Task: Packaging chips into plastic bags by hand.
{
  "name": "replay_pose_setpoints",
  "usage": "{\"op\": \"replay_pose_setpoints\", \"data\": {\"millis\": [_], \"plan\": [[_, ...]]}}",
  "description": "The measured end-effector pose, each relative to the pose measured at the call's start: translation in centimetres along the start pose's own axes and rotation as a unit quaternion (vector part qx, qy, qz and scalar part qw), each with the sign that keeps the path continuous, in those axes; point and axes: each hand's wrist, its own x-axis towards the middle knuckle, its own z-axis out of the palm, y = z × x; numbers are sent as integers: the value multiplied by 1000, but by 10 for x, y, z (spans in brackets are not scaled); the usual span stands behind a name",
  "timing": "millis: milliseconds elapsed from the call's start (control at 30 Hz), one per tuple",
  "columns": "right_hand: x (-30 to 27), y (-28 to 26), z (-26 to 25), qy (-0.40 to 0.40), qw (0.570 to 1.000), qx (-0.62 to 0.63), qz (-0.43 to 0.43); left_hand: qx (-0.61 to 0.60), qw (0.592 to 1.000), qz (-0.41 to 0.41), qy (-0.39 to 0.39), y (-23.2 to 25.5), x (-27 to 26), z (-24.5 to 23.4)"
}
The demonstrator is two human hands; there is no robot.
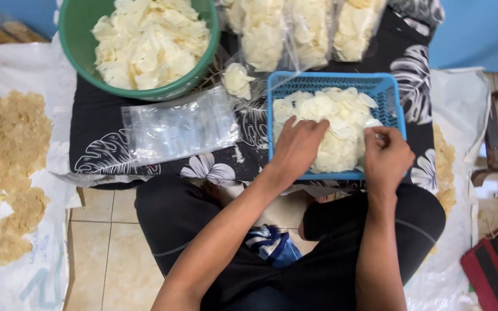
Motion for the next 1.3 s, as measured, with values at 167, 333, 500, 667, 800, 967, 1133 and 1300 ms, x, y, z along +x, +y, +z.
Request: {"op": "replay_pose_setpoints", "data": {"millis": [167,333,500,667,800,967,1133,1300], "plan": [[9,-38,-32,-103,987,-55,-110,-12,995,91,30,-11,-11,-45],[3,-149,-42,-1,974,-19,-225,-41,972,-71,221,-64,-20,-168],[2,-318,43,-140,895,315,-283,-105,891,-265,352,-241,-3,-203],[35,-398,218,-356,921,107,-118,-177,789,-541,230,-303,18,-210],[39,-403,271,-423,903,-52,-49,-250,758,-560,222,-294,25,-210],[40,-406,290,-411,911,18,-10,-271,741,-578,208,-292,31,-210],[35,-406,274,-364,926,97,35,-273,733,-565,263,-274,27,-208],[38,-402,289,-369,927,59,27,-243,770,-554,204,-279,32,-200]]}}
